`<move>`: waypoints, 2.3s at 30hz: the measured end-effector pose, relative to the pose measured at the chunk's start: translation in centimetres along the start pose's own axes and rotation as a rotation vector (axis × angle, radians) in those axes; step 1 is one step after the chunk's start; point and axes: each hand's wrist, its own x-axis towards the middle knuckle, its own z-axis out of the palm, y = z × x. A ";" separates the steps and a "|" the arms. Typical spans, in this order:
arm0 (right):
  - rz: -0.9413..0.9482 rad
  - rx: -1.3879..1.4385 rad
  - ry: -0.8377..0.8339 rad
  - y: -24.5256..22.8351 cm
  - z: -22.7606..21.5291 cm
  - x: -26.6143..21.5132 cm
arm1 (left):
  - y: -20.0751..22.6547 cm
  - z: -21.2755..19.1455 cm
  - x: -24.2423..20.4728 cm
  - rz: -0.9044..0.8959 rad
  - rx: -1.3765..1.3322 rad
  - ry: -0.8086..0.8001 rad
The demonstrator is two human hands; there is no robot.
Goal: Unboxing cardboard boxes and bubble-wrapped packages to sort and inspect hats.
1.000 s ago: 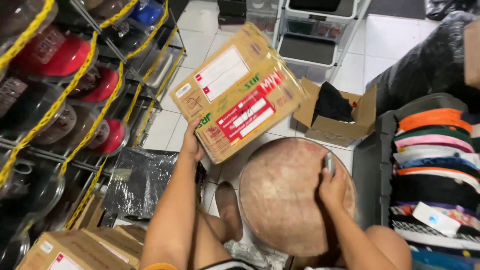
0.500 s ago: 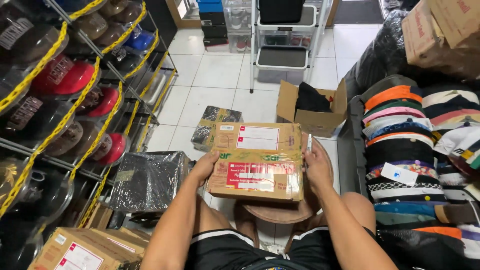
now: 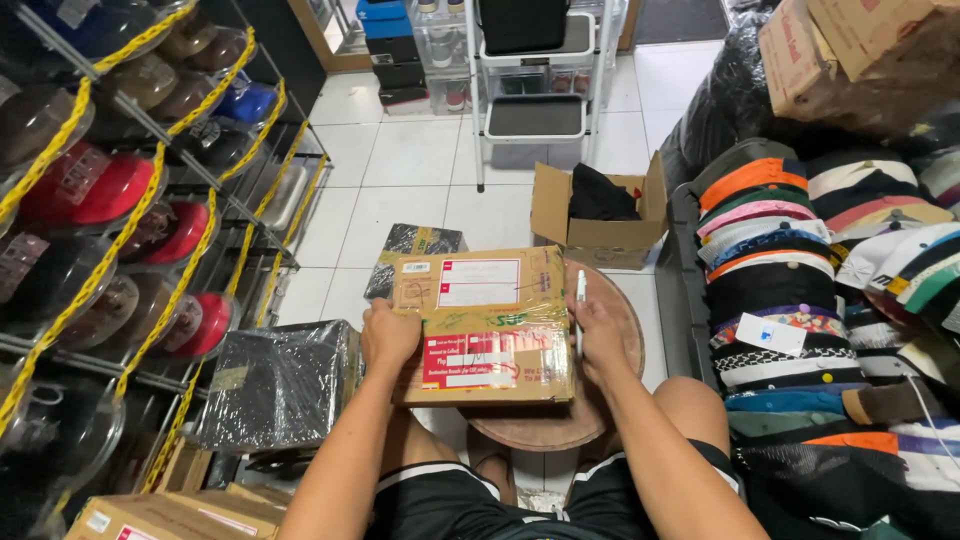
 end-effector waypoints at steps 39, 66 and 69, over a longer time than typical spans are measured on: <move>0.056 -0.108 -0.016 -0.8 1.0 3.9 | 13.7 4.1 -8.8 1.476 0.273 -0.321; -0.076 -1.152 -0.198 -12.2 0.6 3.2 | 20.0 2.1 -1.6 0.858 0.551 -0.476; -0.049 -1.182 -0.249 -13.0 0.1 1.5 | 20.5 1.6 -1.7 0.850 0.579 -0.487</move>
